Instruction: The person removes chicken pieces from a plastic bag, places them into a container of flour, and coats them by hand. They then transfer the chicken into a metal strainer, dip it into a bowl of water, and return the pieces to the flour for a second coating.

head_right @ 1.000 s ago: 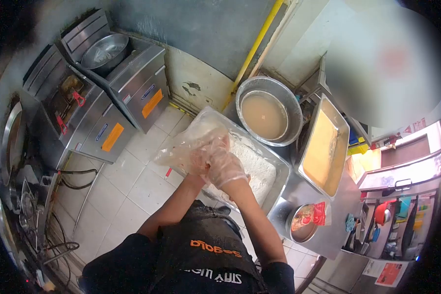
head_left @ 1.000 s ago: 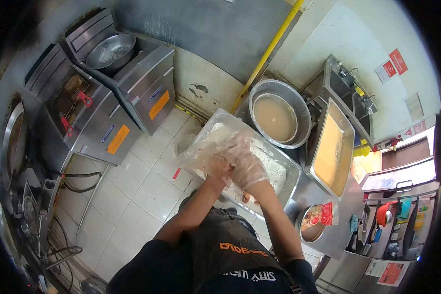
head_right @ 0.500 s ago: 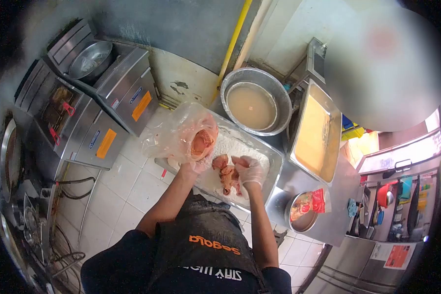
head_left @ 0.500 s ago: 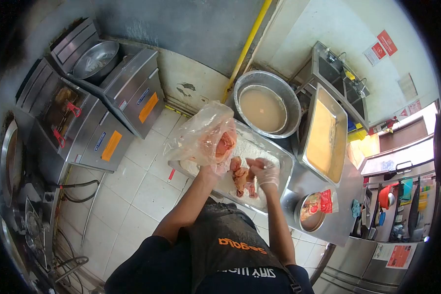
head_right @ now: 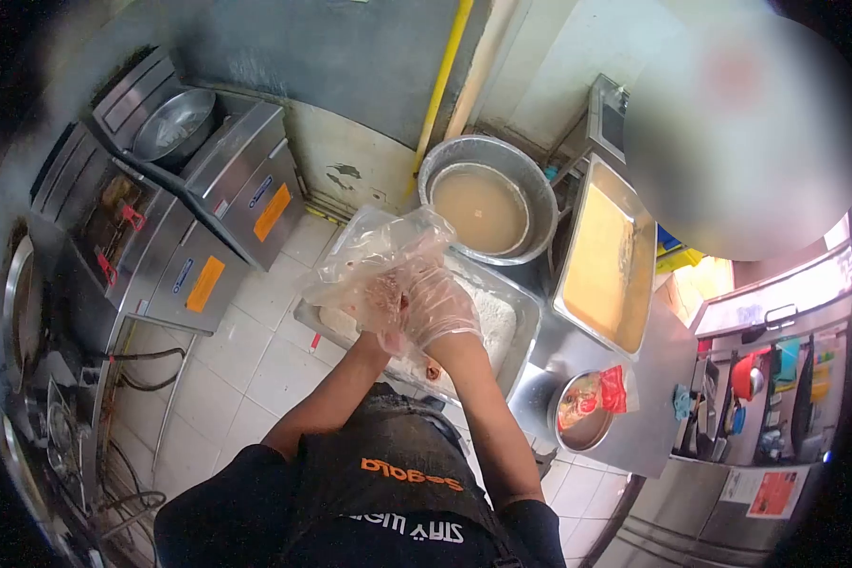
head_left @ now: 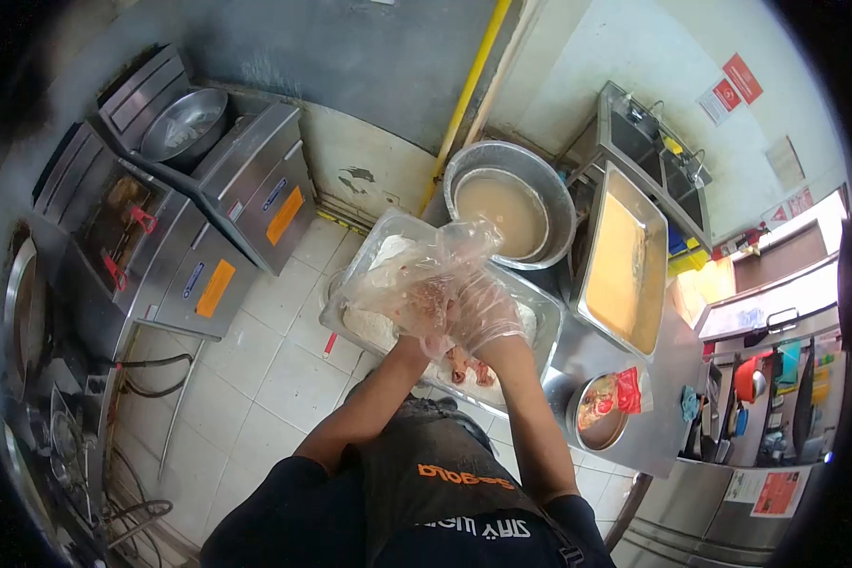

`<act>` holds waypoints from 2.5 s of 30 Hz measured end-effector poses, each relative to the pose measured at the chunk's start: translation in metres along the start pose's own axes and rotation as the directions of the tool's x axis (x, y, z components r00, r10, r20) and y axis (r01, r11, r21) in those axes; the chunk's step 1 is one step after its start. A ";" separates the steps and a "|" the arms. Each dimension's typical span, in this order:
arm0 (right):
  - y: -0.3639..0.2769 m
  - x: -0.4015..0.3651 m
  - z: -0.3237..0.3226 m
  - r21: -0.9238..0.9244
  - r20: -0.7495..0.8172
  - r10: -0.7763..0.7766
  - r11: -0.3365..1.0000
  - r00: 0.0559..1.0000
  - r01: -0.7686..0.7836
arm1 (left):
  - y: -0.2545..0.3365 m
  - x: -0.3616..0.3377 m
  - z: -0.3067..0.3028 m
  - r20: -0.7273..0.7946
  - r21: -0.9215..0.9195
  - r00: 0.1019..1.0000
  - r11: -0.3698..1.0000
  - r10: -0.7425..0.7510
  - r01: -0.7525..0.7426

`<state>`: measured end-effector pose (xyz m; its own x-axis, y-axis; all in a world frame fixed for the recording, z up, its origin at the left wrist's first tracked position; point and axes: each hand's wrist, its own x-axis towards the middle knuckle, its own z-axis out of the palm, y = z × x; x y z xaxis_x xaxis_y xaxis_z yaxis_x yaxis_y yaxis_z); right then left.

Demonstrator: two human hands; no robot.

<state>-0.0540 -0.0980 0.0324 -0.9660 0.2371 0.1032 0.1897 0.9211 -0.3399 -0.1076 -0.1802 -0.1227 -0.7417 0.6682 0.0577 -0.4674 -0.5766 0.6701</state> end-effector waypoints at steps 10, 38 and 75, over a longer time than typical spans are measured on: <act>0.000 0.010 0.011 -0.227 0.183 0.025 0.974 0.983 0.017 | -0.019 0.011 -0.025 -0.040 -0.266 0.989 0.955 -0.145 0.129; 0.073 -0.032 0.024 0.991 0.089 0.402 -0.123 0.911 -0.042 | 0.038 0.012 0.023 -0.089 -0.882 0.982 0.470 -0.169 0.001; -0.011 0.020 -0.018 0.224 -0.054 -0.160 0.960 0.986 0.168 | 0.045 0.017 0.016 0.293 -0.675 0.952 0.725 0.093 0.137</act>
<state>-0.0725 -0.0983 0.0550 -0.9729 0.1031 0.2068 -0.0196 0.8550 -0.5183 -0.1336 -0.1876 -0.0794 -0.6086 0.7197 0.3341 -0.7649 -0.6441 -0.0058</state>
